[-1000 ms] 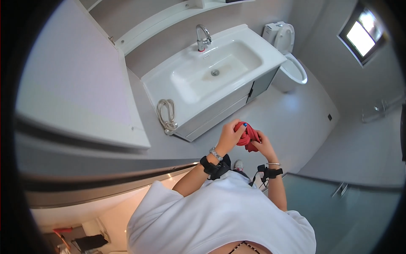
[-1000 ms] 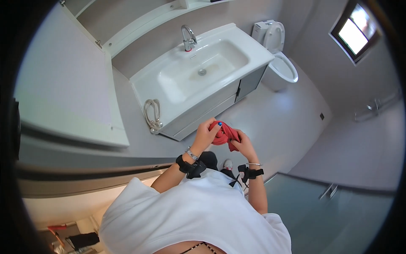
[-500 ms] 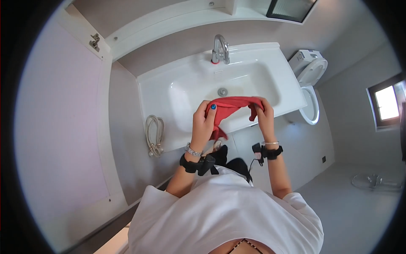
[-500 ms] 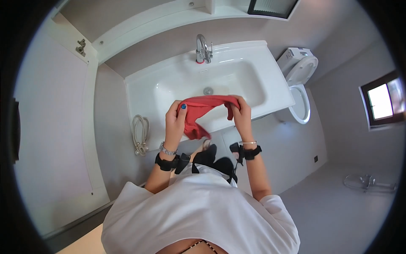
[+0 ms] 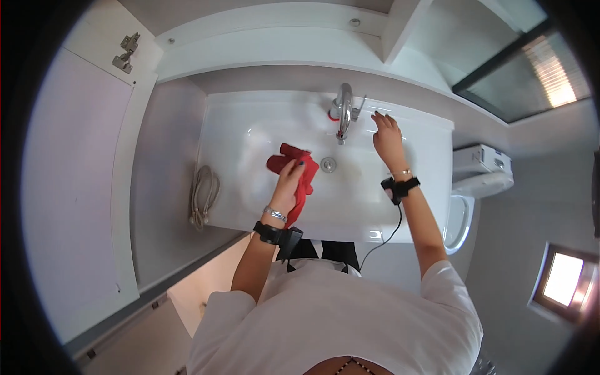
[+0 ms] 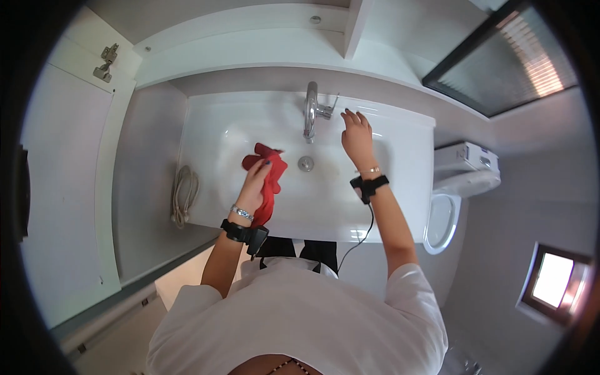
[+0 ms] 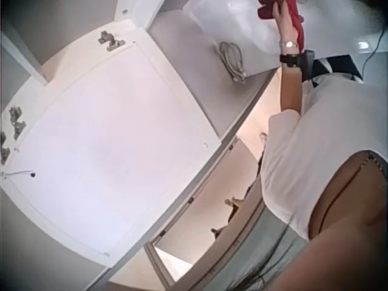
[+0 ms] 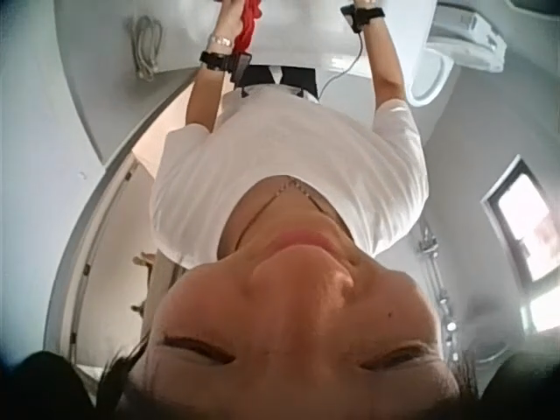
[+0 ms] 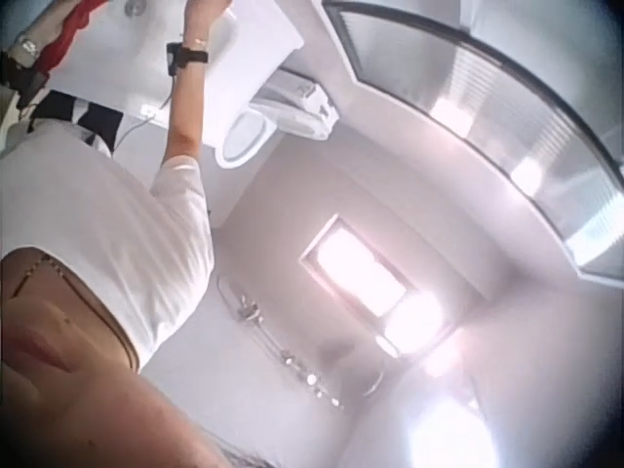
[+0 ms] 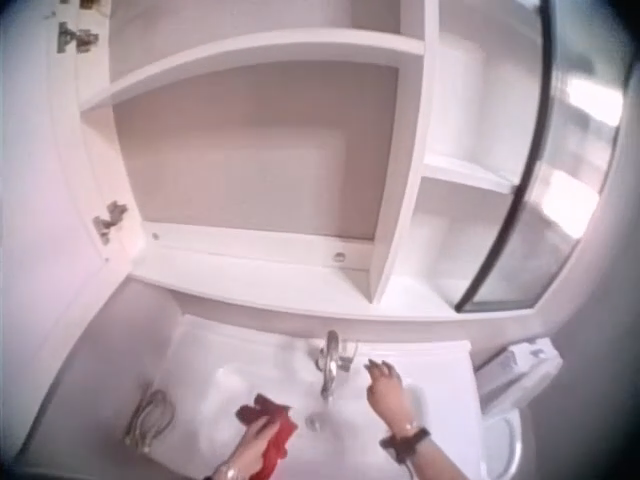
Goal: Cleaning a window frame with a cloth and then rinsing the cloth in a bathroom sink.
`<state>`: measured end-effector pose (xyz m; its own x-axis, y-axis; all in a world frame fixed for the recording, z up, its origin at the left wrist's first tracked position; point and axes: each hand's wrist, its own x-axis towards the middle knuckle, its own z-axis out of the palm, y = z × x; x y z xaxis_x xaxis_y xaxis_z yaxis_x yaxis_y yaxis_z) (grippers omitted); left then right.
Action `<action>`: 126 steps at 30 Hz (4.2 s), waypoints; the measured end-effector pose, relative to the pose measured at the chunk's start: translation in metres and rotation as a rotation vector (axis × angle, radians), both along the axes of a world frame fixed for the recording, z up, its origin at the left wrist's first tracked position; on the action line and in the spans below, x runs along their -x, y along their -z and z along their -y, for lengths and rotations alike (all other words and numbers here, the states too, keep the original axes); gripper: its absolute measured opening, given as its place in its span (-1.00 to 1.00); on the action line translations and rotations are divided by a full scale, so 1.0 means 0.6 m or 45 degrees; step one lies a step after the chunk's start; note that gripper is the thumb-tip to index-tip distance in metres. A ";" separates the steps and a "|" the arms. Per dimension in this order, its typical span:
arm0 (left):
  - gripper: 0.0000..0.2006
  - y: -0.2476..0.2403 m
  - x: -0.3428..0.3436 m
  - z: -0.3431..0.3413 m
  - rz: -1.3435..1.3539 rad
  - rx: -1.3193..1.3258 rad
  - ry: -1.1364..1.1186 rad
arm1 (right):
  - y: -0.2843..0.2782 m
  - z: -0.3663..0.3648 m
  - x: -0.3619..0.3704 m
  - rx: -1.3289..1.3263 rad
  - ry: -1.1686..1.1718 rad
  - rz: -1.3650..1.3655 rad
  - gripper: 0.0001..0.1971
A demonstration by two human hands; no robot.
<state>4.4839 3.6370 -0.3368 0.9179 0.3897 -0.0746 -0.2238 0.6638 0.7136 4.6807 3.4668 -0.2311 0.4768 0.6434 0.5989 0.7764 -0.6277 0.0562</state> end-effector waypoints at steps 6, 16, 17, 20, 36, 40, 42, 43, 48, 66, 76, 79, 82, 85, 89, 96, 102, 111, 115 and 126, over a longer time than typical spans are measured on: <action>-0.58 -0.048 0.193 0.045 0.245 0.289 0.087 | -0.081 -0.075 0.143 0.399 -0.079 0.360 -0.64; -0.49 -0.355 0.253 0.024 -0.014 0.434 -0.337 | -0.283 -0.160 0.222 0.426 -0.153 0.003 -0.64; -0.47 -0.369 0.153 0.042 -0.088 0.421 -0.293 | -0.277 -0.124 0.130 0.346 -0.165 -0.120 -0.63; -0.43 -0.364 -0.012 0.073 -0.236 0.368 -0.217 | -0.207 -0.022 -0.002 -0.220 -0.268 -0.763 -0.60; -0.38 -0.376 -0.314 0.147 -0.367 -0.398 -0.033 | -0.213 0.089 -0.105 -0.934 -0.049 -2.572 -0.85; -0.51 -0.388 -0.339 0.134 -0.601 -0.967 -0.086 | -0.259 0.136 -0.178 -1.074 -0.058 -2.279 -0.86; -0.49 -0.379 -0.339 0.119 -0.558 -0.829 -0.013 | -0.280 0.157 -0.219 -1.064 -0.068 -2.217 -0.86; -0.49 -0.399 -0.354 0.125 -0.541 -0.823 0.003 | -0.290 0.178 -0.244 -1.056 -0.029 -2.122 -0.86; -0.44 -0.487 -0.382 0.143 -0.543 -0.434 0.186 | -0.423 0.199 -0.317 -1.171 0.062 -1.887 -0.71; -0.80 -0.407 -0.445 0.110 -0.562 -1.187 0.078 | -0.343 0.256 -0.458 -0.584 -0.394 -1.931 -0.81; -0.68 -0.346 -0.556 0.242 -0.322 0.882 -0.007 | -0.282 0.166 -0.352 -1.291 -0.013 -2.151 -0.82; -0.78 -0.320 -0.559 0.271 -0.042 1.046 0.078 | -0.295 0.118 -0.310 -0.868 -0.215 -2.010 -0.85; -0.73 -0.336 -0.567 0.282 -0.277 0.849 0.114 | -0.288 0.137 -0.341 -0.511 -0.213 -1.750 -0.84; -0.75 -0.386 -0.576 0.284 -0.555 0.723 0.063 | -0.289 0.190 -0.435 -0.532 0.171 -1.649 -0.72; -0.80 -0.409 -0.552 0.294 -0.551 0.732 0.047 | -0.276 0.201 -0.568 -1.138 0.021 -1.865 -0.43; -0.71 -0.420 -0.515 0.323 -0.723 0.638 0.068 | -0.290 0.118 -0.668 -1.090 0.121 -2.096 -0.33; -0.77 -0.450 -0.500 0.340 -0.700 0.761 -0.069 | -0.274 0.126 -0.708 -1.108 0.104 -2.227 -0.44; -0.80 -0.434 -0.490 0.353 -0.642 0.729 -0.097 | -0.308 0.150 -0.611 -0.539 -0.144 -1.452 -0.51; -0.72 -0.424 -0.491 0.357 -0.582 0.712 -0.056 | -0.386 0.155 -0.554 -0.303 -0.657 -1.686 -0.48; -0.74 -0.442 -0.512 0.382 -0.644 0.654 -0.092 | -0.390 0.134 -0.554 -0.455 -0.561 -1.486 -0.72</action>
<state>4.7912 3.4077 -0.0717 0.6956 0.2499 -0.6736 -0.0048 0.9391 0.3435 5.0131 3.3866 0.0028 0.6204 0.7706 0.1455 0.3964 -0.1481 -0.9060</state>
